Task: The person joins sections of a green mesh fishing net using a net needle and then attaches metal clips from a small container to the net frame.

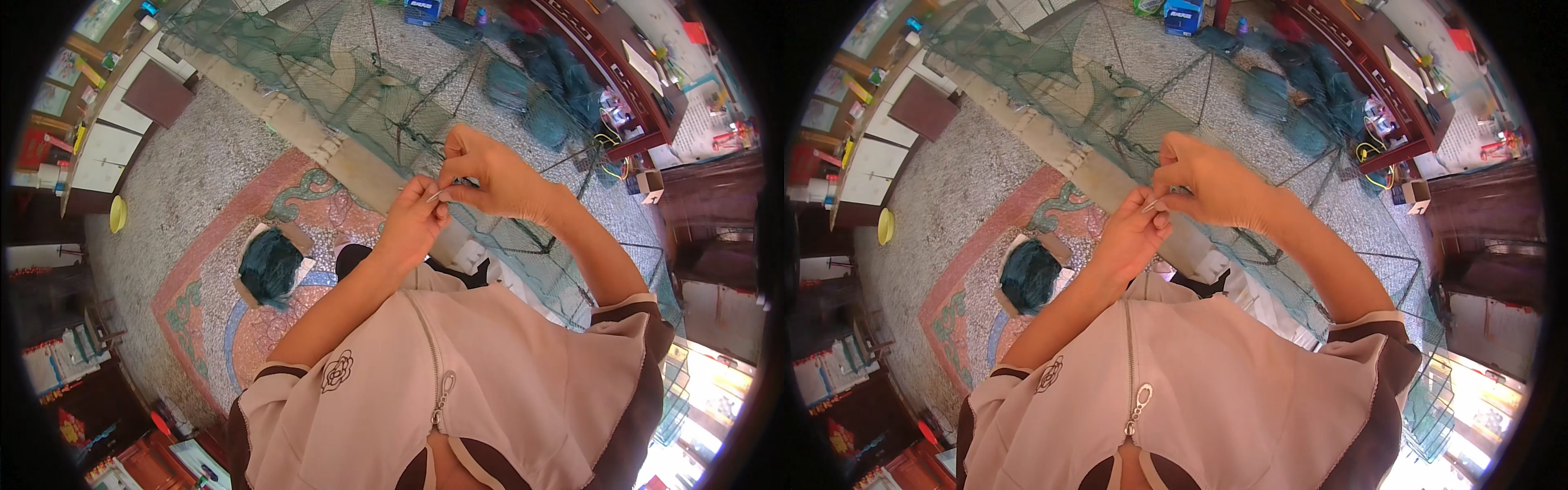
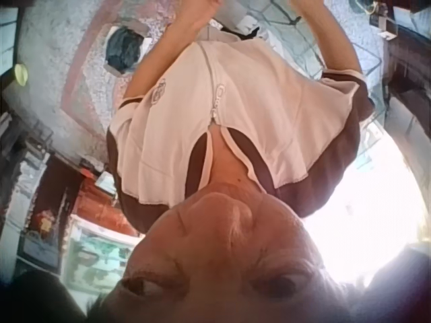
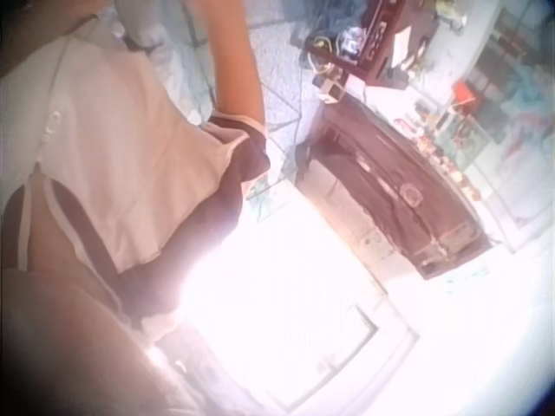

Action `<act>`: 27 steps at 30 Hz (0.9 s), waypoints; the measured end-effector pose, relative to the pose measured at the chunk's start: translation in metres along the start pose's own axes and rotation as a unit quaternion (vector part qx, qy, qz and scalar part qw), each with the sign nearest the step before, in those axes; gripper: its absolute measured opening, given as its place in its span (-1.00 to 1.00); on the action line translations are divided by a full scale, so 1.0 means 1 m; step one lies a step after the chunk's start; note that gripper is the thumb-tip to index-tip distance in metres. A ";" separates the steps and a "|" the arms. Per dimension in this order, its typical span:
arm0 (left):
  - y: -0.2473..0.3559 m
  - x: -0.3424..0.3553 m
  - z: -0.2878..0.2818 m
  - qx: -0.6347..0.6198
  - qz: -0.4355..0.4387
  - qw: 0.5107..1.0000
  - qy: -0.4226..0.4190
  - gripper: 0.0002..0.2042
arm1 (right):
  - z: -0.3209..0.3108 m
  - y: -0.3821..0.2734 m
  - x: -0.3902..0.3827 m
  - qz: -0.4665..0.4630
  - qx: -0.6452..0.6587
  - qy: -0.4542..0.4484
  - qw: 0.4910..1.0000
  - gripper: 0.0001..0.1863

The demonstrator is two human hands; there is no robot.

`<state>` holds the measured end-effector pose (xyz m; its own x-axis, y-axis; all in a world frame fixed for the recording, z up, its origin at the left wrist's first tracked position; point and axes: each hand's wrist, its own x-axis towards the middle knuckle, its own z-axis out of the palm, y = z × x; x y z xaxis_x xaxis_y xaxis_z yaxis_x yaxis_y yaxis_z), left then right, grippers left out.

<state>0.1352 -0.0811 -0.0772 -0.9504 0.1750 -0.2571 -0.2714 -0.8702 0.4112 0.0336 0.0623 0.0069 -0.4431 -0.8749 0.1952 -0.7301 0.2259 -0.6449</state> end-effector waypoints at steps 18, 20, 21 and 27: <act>0.027 0.017 0.037 0.653 0.361 0.661 -0.076 -0.95 | -0.094 -0.102 0.051 -0.183 0.344 0.295 0.872 -0.72; 0.023 0.018 0.033 0.600 0.327 0.727 -0.067 -0.92 | -0.111 -0.104 0.054 -0.205 0.369 0.242 0.874 -0.73; 0.020 0.019 0.034 0.599 0.326 0.728 -0.072 -0.92 | -0.120 -0.106 0.052 -0.203 0.361 0.238 0.879 -0.73; 0.011 0.027 0.028 0.502 0.307 0.806 -0.062 -0.76 | -0.154 -0.105 0.053 -0.189 0.280 0.216 0.916 -0.76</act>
<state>0.1025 -0.0729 -0.0551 -0.9433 -0.0479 0.3284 0.3291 -0.0094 0.9442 0.0064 0.0583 0.1991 -0.4659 -0.5669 0.6793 -0.5459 -0.4200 -0.7250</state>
